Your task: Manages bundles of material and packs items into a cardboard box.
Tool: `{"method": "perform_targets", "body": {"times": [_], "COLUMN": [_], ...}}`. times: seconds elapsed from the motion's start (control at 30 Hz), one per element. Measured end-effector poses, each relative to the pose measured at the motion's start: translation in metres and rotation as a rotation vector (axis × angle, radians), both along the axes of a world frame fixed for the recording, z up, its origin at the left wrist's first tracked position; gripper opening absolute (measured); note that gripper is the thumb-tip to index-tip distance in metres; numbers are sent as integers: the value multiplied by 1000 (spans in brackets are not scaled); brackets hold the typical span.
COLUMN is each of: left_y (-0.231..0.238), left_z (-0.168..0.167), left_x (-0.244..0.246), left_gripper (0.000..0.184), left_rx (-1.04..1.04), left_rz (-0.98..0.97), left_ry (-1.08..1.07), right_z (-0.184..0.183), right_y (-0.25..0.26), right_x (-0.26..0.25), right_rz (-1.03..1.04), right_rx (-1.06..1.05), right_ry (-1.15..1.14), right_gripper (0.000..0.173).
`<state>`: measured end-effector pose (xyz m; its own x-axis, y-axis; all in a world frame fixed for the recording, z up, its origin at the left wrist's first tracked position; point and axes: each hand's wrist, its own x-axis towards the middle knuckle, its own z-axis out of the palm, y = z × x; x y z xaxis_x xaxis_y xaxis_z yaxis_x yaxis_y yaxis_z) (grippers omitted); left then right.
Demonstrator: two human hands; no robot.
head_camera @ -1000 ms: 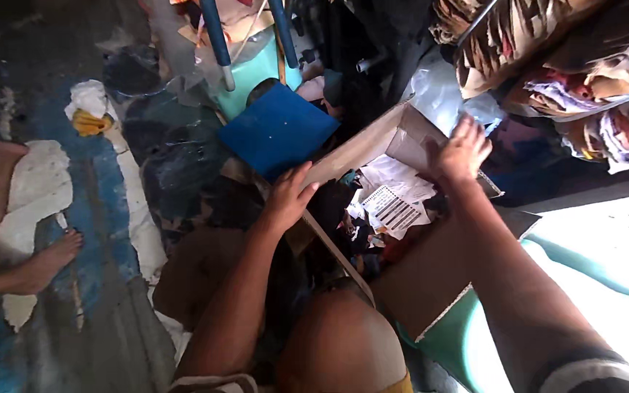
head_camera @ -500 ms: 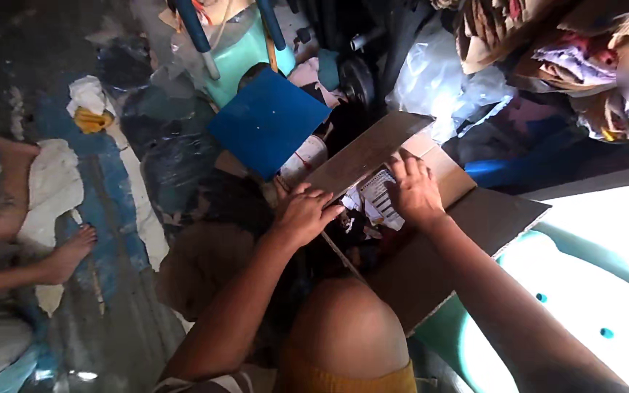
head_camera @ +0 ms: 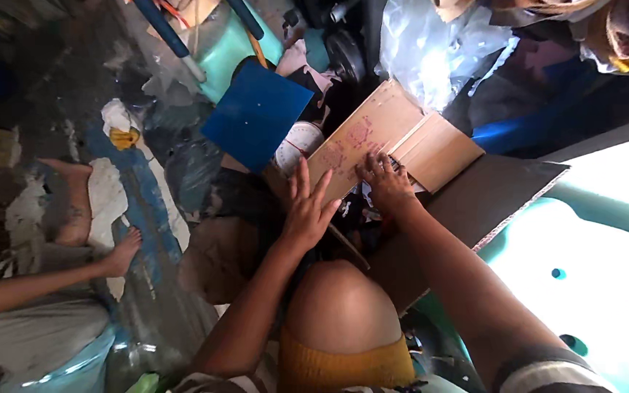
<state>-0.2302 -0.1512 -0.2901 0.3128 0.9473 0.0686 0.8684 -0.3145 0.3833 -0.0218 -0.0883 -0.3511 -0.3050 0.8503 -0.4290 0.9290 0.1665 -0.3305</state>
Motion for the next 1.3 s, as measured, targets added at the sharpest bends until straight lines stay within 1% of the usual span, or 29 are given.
{"method": "perform_targets", "body": {"times": [0.1,0.13,0.2,0.23,0.27,0.3,0.4,0.47,0.57,0.63,0.7,0.8,0.87,0.9,0.97,1.0,1.03,1.1,1.17,1.23,1.3], "left_y": [19,25,35,39,43,47,55,59,66,72,79,87,93,96,101,104,107,112,118,121,123], "left_z": [-11,-17,-31,-38,-42,-44,-53,-56,-43,-27,-5,26,46,56,81,92,103,120,125,121,110], "left_x": [26,35,51,57,61,64,63,63,65,70,77,84,84,84,87,91,97,113,140,176,213], "left_gripper": [63,64,65,66,69,73,80,82,89,90,82,74,72,70,64,61,60,53,50,56,69], "left_rx": [-15,-31,-87,-107,-144,-182,-249,-310,-402,-457,-532,-598,-620,-627,-612,-594,-563,-473,-452,-542,-647], "left_rz": [-48,-68,-121,-149,-171,-189,-272,-302,-300,-289,-237,-162,-148,-160,-206,-233,-251,-259,-223,-119,-25], "left_ry": [62,102,154,181,207,231,320,368,345,306,242,137,129,144,164,140,86,-124,-472,-845,-1095], "right_z": [3,3,5,6,7,10,35,57,95,129,167,224,266,287,323,339,352,372,383,386,383], "right_y": [-2,-4,-8,-9,-10,-9,-12,-19,-37,-54,-70,-87,-88,-86,-74,-65,-54,-28,-3,18,35], "right_x": [0,1,5,8,13,19,46,68,95,110,123,144,160,168,185,193,200,211,218,223,225], "right_rz": [-30,-33,-26,-26,-37,-59,-184,-213,-219,-231,-225,-202,-195,-216,-295,-342,-400,-563,-724,-831,-884], "right_rx": [8,27,72,77,74,45,-112,-169,-232,-204,-73,352,646,765,964,1022,1043,1021,951,880,823], "right_ry": [38,48,67,80,85,94,151,161,199,273,372,510,545,529,405,345,297,282,347,383,337], "right_gripper": [88,84,65,59,55,56,54,51,50,48,45,37,33,32,34,35,34,32,36,42,49]}}
